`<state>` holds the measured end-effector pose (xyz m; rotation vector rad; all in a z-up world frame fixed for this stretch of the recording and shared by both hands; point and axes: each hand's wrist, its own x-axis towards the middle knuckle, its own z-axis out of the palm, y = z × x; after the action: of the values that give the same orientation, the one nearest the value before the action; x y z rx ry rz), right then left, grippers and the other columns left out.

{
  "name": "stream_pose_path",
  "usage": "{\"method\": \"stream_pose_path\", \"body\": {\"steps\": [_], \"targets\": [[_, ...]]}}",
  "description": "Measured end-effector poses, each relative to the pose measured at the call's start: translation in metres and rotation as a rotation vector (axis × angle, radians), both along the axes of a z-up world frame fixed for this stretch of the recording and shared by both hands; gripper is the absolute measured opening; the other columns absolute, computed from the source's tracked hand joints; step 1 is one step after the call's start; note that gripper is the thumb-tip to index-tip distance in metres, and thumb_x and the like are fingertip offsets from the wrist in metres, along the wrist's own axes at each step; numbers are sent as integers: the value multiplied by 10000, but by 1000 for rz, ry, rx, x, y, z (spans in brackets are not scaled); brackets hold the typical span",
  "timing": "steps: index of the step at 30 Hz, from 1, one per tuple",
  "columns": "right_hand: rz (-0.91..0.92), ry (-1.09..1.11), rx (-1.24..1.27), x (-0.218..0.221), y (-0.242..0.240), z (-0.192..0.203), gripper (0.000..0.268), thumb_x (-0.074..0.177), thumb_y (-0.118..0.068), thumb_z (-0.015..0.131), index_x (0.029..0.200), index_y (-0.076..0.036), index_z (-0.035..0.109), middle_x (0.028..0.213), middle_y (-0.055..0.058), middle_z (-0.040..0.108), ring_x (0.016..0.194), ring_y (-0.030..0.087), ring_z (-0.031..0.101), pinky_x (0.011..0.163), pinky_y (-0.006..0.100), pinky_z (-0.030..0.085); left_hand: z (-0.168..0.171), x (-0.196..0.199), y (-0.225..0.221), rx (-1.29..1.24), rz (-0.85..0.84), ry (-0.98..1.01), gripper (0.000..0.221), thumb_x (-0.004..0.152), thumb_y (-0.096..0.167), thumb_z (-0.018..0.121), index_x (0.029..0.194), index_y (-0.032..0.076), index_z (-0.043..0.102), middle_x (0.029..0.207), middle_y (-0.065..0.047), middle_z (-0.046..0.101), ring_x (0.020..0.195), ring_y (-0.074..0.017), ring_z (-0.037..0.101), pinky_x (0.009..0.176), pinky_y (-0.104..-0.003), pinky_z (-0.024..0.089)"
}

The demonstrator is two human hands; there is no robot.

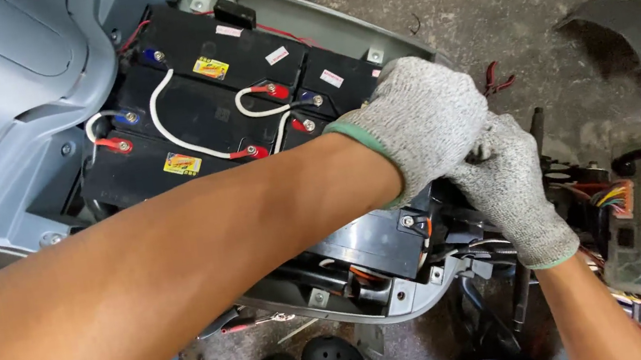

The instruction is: The person works in the open battery compartment of an electric scooter, positioning battery cables and tightening terminal connectors by hand and with a wrench. They adjust the wiring across the batteries, secure the connections, then set the wrench down and step back from the scooter.

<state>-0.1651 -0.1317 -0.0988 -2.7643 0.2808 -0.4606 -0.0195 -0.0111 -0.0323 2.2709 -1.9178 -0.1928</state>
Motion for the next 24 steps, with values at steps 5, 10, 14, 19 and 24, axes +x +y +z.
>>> {"method": "stream_pose_path", "body": {"steps": [5,10,14,19,24], "targets": [[-19,-15,23,1,4,0,329,776,-247,884,973,-47,714,974,149,704,894,367,619,799,454,506,-2,-9,4,45,6,-5,262,790,336,734,951,140,801,915,-109,763,845,-315,747,645,-588,579],[-19,-66,8,-1,6,1,358,795,-239,889,1035,-31,724,1010,156,707,916,346,635,828,451,504,-13,-7,3,23,-70,-88,161,747,236,735,879,159,785,781,-100,748,694,-286,742,530,-479,570],[-8,-54,310,-15,13,-15,281,858,-190,871,1037,-40,714,1025,94,703,954,212,640,853,363,517,-56,3,-2,-565,-298,-201,123,800,237,727,713,170,783,658,-98,718,641,-295,723,593,-453,548],[14,-221,461,-17,22,-20,203,967,-64,878,1043,20,708,1019,16,711,949,51,638,892,243,538,-80,10,-19,-827,-430,-205,195,741,276,679,625,144,763,652,-61,711,627,-253,638,603,-359,501],[-45,-236,463,-18,19,-38,250,966,-63,879,1075,55,688,1059,57,726,960,71,633,888,239,527,-89,10,-38,-702,-418,-381,263,837,286,677,668,105,763,671,-91,719,654,-290,657,704,-445,522]]}}
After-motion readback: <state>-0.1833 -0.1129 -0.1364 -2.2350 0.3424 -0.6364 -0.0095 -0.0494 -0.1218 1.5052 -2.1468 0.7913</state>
